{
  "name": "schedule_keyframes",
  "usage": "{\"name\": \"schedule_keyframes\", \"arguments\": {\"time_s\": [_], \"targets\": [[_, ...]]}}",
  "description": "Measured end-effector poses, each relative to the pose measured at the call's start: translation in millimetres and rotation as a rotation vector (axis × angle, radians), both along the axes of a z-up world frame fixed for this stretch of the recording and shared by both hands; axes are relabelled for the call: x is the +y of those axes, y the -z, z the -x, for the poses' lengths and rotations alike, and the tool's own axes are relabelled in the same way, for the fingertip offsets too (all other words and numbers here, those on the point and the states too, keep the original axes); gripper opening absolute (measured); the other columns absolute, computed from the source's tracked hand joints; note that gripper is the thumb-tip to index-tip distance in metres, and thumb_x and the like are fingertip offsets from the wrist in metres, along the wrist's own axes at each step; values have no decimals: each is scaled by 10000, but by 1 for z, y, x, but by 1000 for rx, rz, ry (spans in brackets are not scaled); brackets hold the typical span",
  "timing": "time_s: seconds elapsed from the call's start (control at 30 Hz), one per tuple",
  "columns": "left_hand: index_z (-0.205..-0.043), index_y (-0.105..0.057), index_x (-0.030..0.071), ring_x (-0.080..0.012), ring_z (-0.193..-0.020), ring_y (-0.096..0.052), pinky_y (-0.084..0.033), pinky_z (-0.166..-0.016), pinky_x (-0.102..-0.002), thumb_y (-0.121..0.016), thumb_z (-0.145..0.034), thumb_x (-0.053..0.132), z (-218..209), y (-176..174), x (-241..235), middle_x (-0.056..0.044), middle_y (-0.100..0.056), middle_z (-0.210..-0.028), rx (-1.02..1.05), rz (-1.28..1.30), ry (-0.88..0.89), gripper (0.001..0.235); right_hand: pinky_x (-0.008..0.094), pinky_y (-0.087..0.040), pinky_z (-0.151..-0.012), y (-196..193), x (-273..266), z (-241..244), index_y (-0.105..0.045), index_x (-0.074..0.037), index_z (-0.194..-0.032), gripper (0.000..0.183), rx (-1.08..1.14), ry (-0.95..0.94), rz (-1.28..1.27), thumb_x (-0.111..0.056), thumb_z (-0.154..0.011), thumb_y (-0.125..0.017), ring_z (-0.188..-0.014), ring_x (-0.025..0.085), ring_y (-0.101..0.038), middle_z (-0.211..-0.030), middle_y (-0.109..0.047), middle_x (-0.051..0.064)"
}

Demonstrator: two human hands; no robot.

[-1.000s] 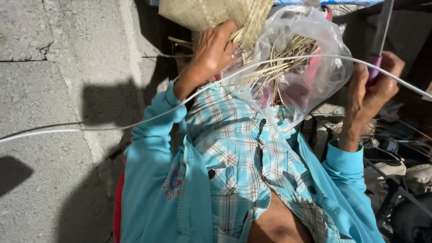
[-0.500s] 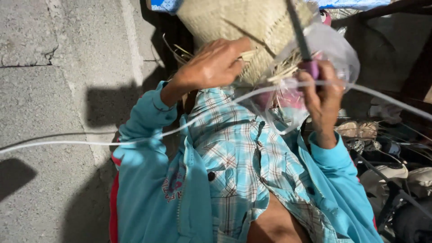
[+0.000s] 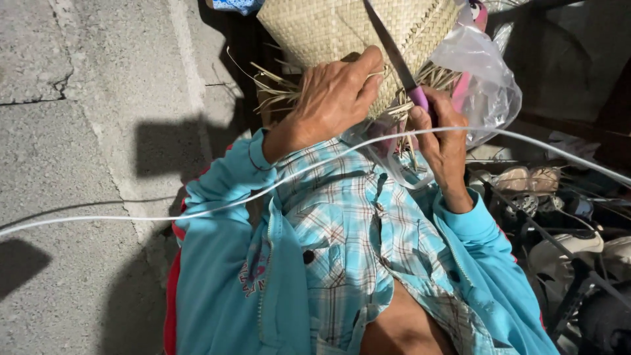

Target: The person sits with a woven basket on their lap and uses a knife to trim protruding straw fibers along the basket's rim. Trimmed pieces are placed into a plastic bag held in the lap. The person repeatedly adjusts the basket and continues trimming around the edge.

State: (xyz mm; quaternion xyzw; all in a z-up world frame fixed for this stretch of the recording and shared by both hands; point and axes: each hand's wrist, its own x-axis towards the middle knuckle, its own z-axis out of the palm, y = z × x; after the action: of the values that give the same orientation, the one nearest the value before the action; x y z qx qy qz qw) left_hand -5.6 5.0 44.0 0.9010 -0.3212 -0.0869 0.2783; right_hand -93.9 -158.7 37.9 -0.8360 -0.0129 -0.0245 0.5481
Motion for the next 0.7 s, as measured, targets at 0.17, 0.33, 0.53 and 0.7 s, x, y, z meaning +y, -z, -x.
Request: {"name": "schedule_keyframes", "arguments": {"time_s": [0.17,0.33,0.53,0.7], "targets": [[-770,-415,137,-175,-338,-324,-244,-333,-339,-499,-798,119,4,-1,-7,6,-357,-441,-74,86,-97,90,289,-390,-565,4,0,1,-483,79,-1082,324,16,-27,-16,-206,-947,-409,-663,202,-524,-848,-539,158],[-738,-430,111,-187,-408,-375,-277,-380,-348,-502,-770,96,4,-2,-9,-15,-423,-510,-39,155,-109,80,293,-383,-561,5,-1,0,-495,83,-1062,346,7,-43,18,-230,-946,-406,-679,211,-515,-879,-547,163],[-713,-427,88,-129,-456,-363,-269,-393,-288,-501,-750,28,3,3,-9,-10,-405,-546,-32,246,-66,103,303,-394,-594,5,-2,-1,-498,83,-1060,312,-1,-62,53,-196,-951,-410,-713,230,-525,-901,-552,175],[-708,-423,86,-131,-457,-370,-260,-400,-296,-505,-738,27,3,4,-10,-9,-401,-542,-19,256,-78,105,304,-383,-576,8,-5,-2,-497,74,-1081,320,10,-88,76,-203,-951,-404,-676,221,-516,-881,-550,162]]}}
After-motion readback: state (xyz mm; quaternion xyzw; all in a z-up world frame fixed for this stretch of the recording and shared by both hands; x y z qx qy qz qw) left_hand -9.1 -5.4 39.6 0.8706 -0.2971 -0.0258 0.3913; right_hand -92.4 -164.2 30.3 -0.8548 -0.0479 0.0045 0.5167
